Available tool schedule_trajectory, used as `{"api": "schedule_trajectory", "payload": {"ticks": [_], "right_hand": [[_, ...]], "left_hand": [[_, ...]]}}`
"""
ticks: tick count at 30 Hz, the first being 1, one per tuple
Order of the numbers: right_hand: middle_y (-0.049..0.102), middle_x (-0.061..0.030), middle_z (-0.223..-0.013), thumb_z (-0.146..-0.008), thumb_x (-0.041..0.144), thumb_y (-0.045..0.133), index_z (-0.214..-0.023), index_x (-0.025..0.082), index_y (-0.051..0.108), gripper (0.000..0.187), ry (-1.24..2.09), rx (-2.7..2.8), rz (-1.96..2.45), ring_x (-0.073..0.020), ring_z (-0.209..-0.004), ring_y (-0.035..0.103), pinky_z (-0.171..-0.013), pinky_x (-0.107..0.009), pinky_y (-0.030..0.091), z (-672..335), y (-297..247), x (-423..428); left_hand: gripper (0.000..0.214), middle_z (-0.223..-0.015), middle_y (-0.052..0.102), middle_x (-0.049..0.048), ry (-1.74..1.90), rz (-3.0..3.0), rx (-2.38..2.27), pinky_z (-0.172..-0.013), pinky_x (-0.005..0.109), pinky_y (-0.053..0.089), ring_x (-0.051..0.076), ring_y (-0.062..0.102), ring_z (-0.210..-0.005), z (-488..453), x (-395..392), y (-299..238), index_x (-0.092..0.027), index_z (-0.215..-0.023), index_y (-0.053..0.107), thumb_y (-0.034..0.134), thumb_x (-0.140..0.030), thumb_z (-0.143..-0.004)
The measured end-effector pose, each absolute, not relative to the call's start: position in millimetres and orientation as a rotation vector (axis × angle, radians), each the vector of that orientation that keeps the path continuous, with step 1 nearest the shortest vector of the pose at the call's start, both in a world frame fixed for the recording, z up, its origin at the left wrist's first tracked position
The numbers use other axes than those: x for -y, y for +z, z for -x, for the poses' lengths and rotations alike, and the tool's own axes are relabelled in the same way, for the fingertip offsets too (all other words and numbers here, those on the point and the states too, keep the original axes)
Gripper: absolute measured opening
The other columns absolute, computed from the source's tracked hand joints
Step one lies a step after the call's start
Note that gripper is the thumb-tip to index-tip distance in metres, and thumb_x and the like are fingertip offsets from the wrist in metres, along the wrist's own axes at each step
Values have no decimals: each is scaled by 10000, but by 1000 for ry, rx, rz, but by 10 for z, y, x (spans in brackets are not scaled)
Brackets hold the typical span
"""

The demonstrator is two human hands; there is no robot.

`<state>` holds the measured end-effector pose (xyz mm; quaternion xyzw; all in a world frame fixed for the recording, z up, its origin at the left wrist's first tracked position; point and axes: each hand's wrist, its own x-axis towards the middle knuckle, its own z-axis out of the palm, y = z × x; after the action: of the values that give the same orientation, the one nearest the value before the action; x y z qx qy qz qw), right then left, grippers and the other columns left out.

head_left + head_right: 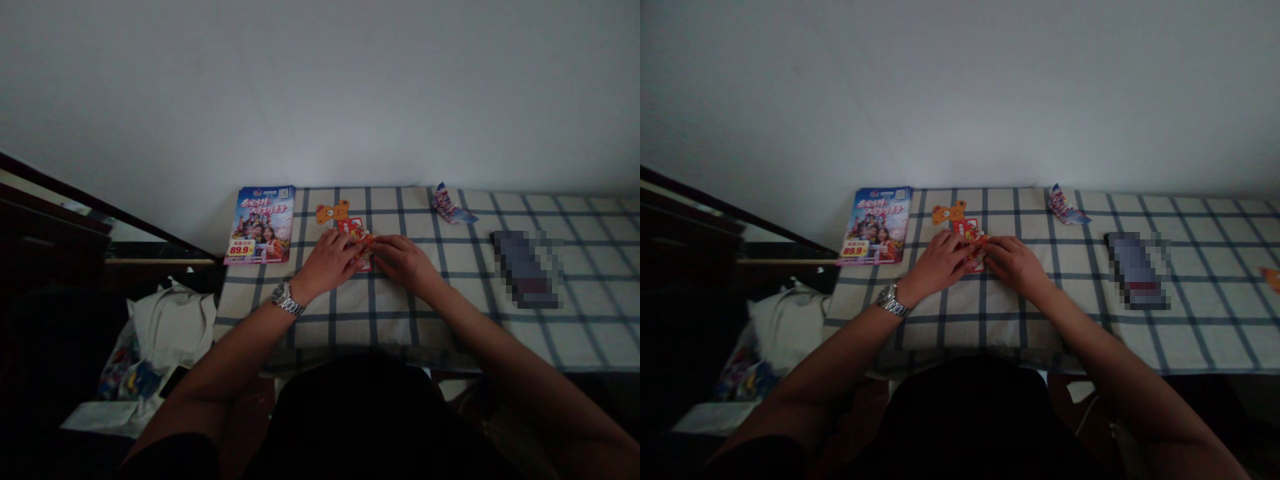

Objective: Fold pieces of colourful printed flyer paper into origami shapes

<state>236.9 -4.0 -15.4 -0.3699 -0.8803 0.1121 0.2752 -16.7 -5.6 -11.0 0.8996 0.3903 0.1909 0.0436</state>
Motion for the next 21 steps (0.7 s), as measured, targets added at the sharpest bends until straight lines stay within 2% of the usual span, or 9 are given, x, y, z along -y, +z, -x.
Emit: {"api": "schedule_trajectory", "payload": {"ticks": [6,14,21], "right_hand": [[684,-149,-1371,-1023,243,607,-1365,234,671,347,308,2397,1012,-323,-1261,665,-1066,-557,588,-2326,-181,87],[693,-136,-1362,-1033,307,615,-1275,247,696,262,335,2429,1029,-317,-1257,676,-1080,-545,582,-2306,-118,47],[701,-151,-1373,-1040,254,578,-1222,219,696,219,384,2431,979,-309,-1268,689,-1078,-532,587,-2324,-71,-120]], "left_hand": [[430,-1286,631,116,568,-2738,-1174,-1116,533,474,311,561,-1205,170,37,-127,-232,-1491,571,490,-380,-1096],[410,-1462,599,100,672,-2693,-1116,-1222,525,426,290,533,-1390,253,-38,-158,-216,-1478,575,523,-342,-1091],[404,-1518,577,95,609,-2707,-1102,-1189,515,457,284,548,-1384,287,-44,-163,-209,-1462,585,544,-358,-1088]]}}
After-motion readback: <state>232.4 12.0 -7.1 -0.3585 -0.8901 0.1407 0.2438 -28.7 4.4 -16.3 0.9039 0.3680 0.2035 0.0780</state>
